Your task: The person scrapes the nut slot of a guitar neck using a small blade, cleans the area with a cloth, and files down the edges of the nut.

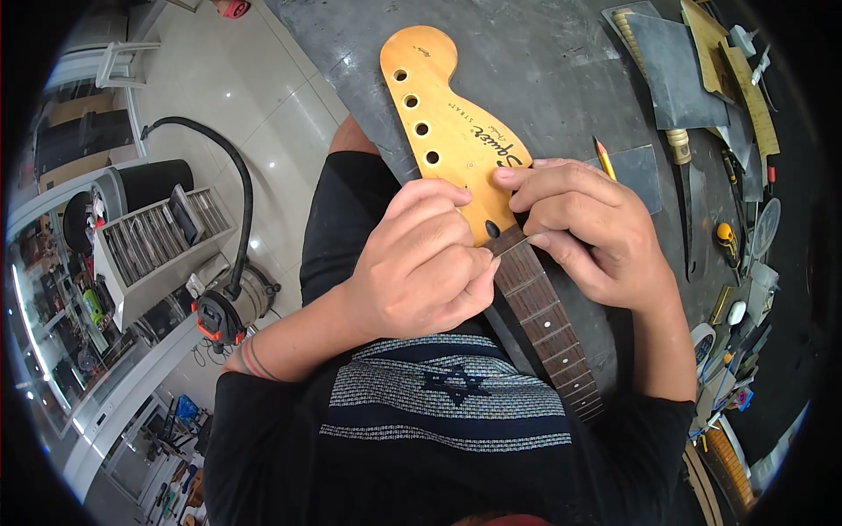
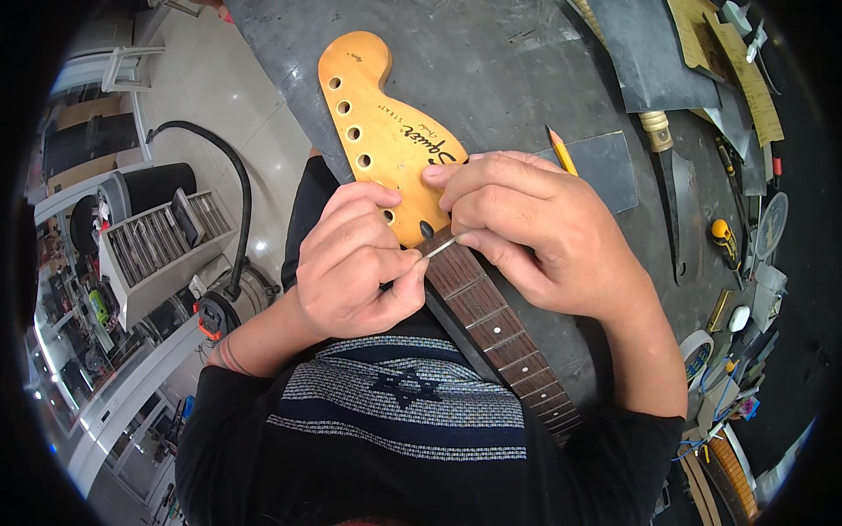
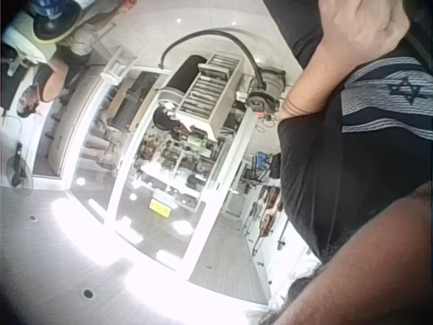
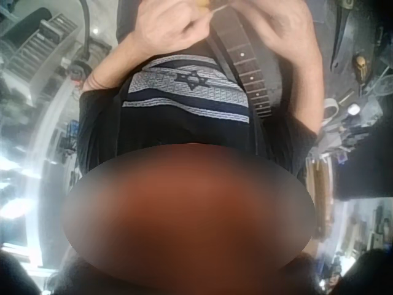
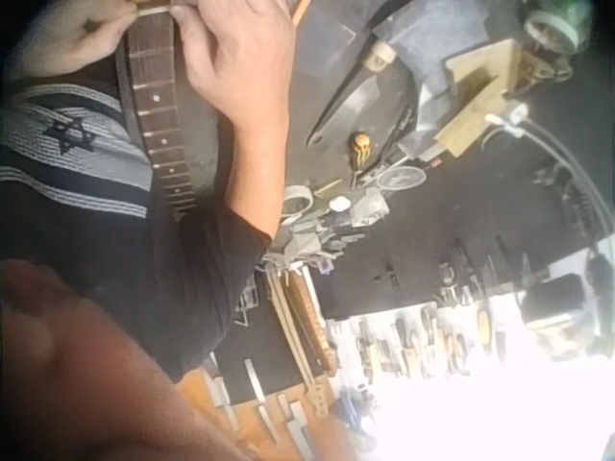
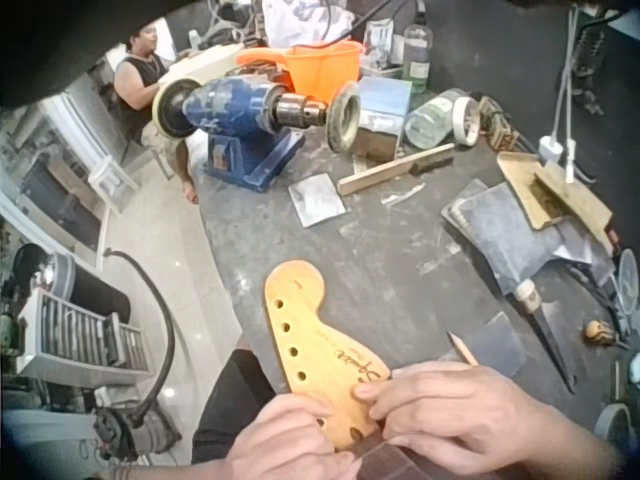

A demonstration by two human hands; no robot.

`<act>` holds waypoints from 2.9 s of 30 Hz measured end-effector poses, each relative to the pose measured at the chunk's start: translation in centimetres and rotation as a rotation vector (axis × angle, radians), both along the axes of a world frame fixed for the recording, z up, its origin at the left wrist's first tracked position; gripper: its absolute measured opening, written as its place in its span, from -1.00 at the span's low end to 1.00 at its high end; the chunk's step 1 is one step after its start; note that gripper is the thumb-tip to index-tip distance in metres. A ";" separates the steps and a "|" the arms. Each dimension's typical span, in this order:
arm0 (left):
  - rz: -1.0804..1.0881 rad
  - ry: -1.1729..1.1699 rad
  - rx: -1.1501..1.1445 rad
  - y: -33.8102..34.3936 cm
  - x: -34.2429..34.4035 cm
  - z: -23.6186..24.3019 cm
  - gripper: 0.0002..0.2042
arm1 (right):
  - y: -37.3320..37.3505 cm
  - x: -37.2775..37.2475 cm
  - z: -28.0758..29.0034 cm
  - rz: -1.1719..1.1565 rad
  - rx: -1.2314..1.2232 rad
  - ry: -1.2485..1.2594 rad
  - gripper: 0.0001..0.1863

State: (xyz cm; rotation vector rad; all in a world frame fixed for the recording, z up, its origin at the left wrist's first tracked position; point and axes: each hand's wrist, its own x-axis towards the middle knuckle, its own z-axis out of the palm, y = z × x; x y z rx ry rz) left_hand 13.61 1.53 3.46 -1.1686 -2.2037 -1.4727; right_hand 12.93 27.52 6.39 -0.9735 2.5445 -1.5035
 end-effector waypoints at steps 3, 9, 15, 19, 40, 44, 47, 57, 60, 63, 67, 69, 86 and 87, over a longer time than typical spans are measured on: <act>-0.003 -0.016 -0.005 -0.1 0.0 0.1 -0.80 | 0.0 -0.2 0.4 0.011 0.027 0.005 -0.84; 0.000 -0.030 -0.007 0.0 -0.3 0.1 -0.80 | -0.1 0.2 0.1 -0.037 0.063 0.015 -0.84; 0.011 -0.015 -0.025 0.2 -0.2 0.4 -0.80 | 0.3 0.1 -0.1 -0.003 0.020 -0.001 -0.83; 0.009 -0.008 -0.038 0.2 -0.2 0.3 -0.79 | 0.3 0.0 0.1 0.005 0.036 0.010 -0.84; 0.128 -0.350 0.290 -3.3 -2.5 0.2 -0.93 | -0.1 0.5 2.0 -0.282 0.009 -0.025 -0.65; 0.124 -0.399 0.337 -4.3 -4.6 -0.5 -0.93 | -1.5 2.3 4.1 -0.195 0.430 0.107 -0.63; 0.067 -0.353 0.269 -4.5 -5.4 -0.8 -0.91 | -3.4 3.9 5.1 -0.201 0.632 0.238 -0.70; -0.060 -0.390 0.268 -4.2 -6.8 -1.8 -0.89 | -3.9 4.9 5.5 -0.315 0.876 0.286 -0.67; -0.085 -0.369 0.284 -4.4 -7.1 -2.4 -0.90 | -2.2 4.3 5.5 -0.483 0.982 0.266 -0.60; -0.099 -0.363 0.295 -4.5 -7.0 -2.9 -0.91 | -2.7 5.2 5.4 -0.517 0.919 0.238 -0.61; -0.132 -0.349 0.288 -4.9 -7.5 -3.0 -0.93 | -6.9 7.0 5.5 -0.339 0.863 0.238 -0.63; -0.144 -0.345 0.282 -5.1 -7.6 -3.0 -0.93 | -8.6 8.4 4.9 -0.251 0.824 0.293 -0.66; -0.195 -0.278 0.263 -5.5 -8.0 -3.8 -0.95 | -10.0 10.2 3.2 -0.497 0.755 0.267 -0.61; -0.192 -0.272 0.263 -5.6 -8.0 -3.8 -0.95 | -10.2 10.5 3.1 -0.487 0.748 0.287 -0.59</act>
